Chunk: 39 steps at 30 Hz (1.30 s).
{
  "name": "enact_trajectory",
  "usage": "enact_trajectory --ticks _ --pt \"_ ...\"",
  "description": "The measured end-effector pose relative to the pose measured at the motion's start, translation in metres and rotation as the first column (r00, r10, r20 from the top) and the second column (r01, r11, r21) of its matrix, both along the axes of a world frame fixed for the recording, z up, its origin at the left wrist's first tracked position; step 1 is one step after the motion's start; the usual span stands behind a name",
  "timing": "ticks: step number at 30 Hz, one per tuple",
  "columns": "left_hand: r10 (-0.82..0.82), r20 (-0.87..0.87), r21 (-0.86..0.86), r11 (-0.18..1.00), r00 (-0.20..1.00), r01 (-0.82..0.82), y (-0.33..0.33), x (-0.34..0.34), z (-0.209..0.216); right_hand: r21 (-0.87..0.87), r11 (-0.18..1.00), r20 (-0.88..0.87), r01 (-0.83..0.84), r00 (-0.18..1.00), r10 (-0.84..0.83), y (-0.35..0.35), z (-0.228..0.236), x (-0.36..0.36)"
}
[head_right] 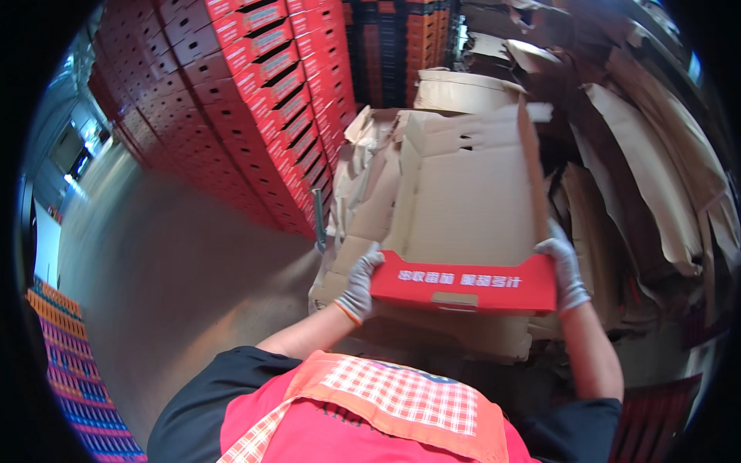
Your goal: The person repeatedly picks up flat red cardboard pieces, folds them into box shapes, and stacks them on a pile. The process is continuous and repetitive, with the person handling each box individually.
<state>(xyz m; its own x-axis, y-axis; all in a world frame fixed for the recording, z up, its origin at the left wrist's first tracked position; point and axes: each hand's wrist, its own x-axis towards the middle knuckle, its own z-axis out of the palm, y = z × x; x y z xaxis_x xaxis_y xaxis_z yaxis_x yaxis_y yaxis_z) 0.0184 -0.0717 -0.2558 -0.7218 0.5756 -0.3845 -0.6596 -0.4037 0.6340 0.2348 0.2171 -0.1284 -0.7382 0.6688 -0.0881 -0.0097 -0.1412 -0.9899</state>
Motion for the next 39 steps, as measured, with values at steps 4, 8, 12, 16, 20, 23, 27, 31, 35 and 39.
enact_trajectory --ticks 4,8,12,16,20,23,27,31,35,39 --pt "-0.288 0.331 0.300 0.935 0.899 0.189 0.023 0.067 -0.021 0.441 0.885 0.105 -0.150 0.988 0.115 -0.058 0.132 -0.012" --pt "-0.762 0.361 0.382 0.647 0.537 0.660 0.046 0.089 -0.041 0.887 0.150 0.441 -0.437 0.898 0.005 -0.144 0.188 -0.042" --pt "-0.793 -0.599 -0.679 0.429 -0.112 0.596 0.013 0.083 0.017 0.955 0.126 0.257 -0.267 0.962 0.089 -0.153 0.158 -0.076" --pt "-0.150 -0.850 -0.112 0.988 -0.505 -0.105 -0.016 0.077 0.148 0.951 0.289 -0.037 0.108 0.970 -0.239 -0.098 0.132 -0.093" --pt "-0.482 -0.624 -0.374 0.875 -0.615 -0.307 0.043 0.039 0.247 0.935 0.355 0.118 -0.027 0.965 -0.236 -0.079 0.126 -0.086" --pt "-0.633 -0.455 -0.624 0.728 -0.626 -0.283 0.076 0.013 0.266 0.991 0.082 -0.076 0.106 0.947 -0.312 -0.079 0.132 -0.069" --pt "-0.586 -0.453 -0.616 0.751 -0.672 -0.240 0.086 0.001 0.258 0.980 0.191 0.124 -0.054 0.918 -0.377 -0.066 0.144 -0.040" --pt "-0.487 -0.529 -0.520 0.833 -0.696 -0.188 0.080 0.003 0.252 0.930 0.281 0.295 -0.235 0.935 -0.195 -0.056 0.157 -0.028" --pt "-0.465 -0.557 -0.484 0.855 -0.688 -0.186 0.081 0.003 0.243 0.872 -0.209 0.383 -0.442 0.883 -0.271 -0.061 0.154 -0.052" --pt "-0.417 -0.617 -0.405 0.895 -0.668 -0.186 0.073 0.007 0.229 0.834 0.124 0.549 -0.537 0.789 -0.277 -0.063 0.138 -0.095"
